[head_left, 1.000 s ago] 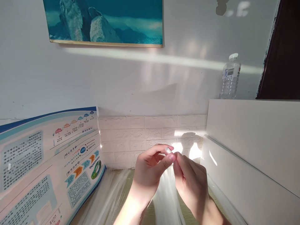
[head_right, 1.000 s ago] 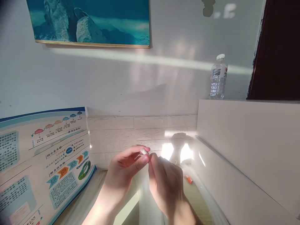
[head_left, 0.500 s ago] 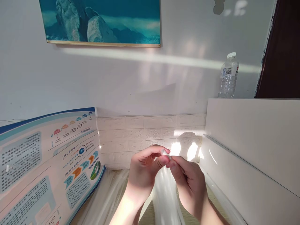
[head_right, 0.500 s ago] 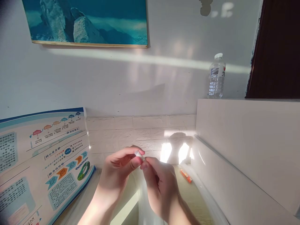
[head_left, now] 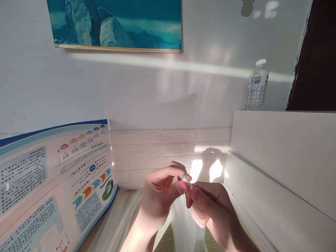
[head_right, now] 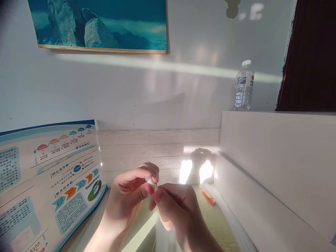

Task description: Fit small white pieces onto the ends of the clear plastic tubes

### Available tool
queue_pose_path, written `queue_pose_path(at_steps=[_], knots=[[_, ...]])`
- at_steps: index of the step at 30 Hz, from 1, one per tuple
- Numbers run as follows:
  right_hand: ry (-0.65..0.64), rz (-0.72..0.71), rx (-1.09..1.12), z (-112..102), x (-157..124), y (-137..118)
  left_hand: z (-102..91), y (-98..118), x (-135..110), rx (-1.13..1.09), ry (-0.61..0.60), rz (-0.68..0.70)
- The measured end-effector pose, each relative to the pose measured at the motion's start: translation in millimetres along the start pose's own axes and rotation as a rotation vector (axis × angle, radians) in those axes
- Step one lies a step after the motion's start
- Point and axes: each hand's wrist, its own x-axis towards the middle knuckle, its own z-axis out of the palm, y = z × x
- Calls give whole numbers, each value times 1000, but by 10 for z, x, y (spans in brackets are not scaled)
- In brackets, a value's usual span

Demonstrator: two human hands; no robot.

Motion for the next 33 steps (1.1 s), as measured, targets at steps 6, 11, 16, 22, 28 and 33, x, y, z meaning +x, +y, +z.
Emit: queue_pose_path(at_steps=[6,11,16,22,28,33], knots=[[-44,123,252,37,-18,59,-6,5,15,-58,-32,20],[-174,152,405,38,-7,160,-1,78,13,-68,-51,-33],[-169,232,554,52,-45,172,16,104,24,-116,-63,-23],[-120,273,706,89,-130,231,25,90,24,-162,-82,0],[-259,229,692,44,-117,289,37,48,9,-196,-106,-3],[-55,155,379,135,-120,79,22,5,16,-121,-96,-64]])
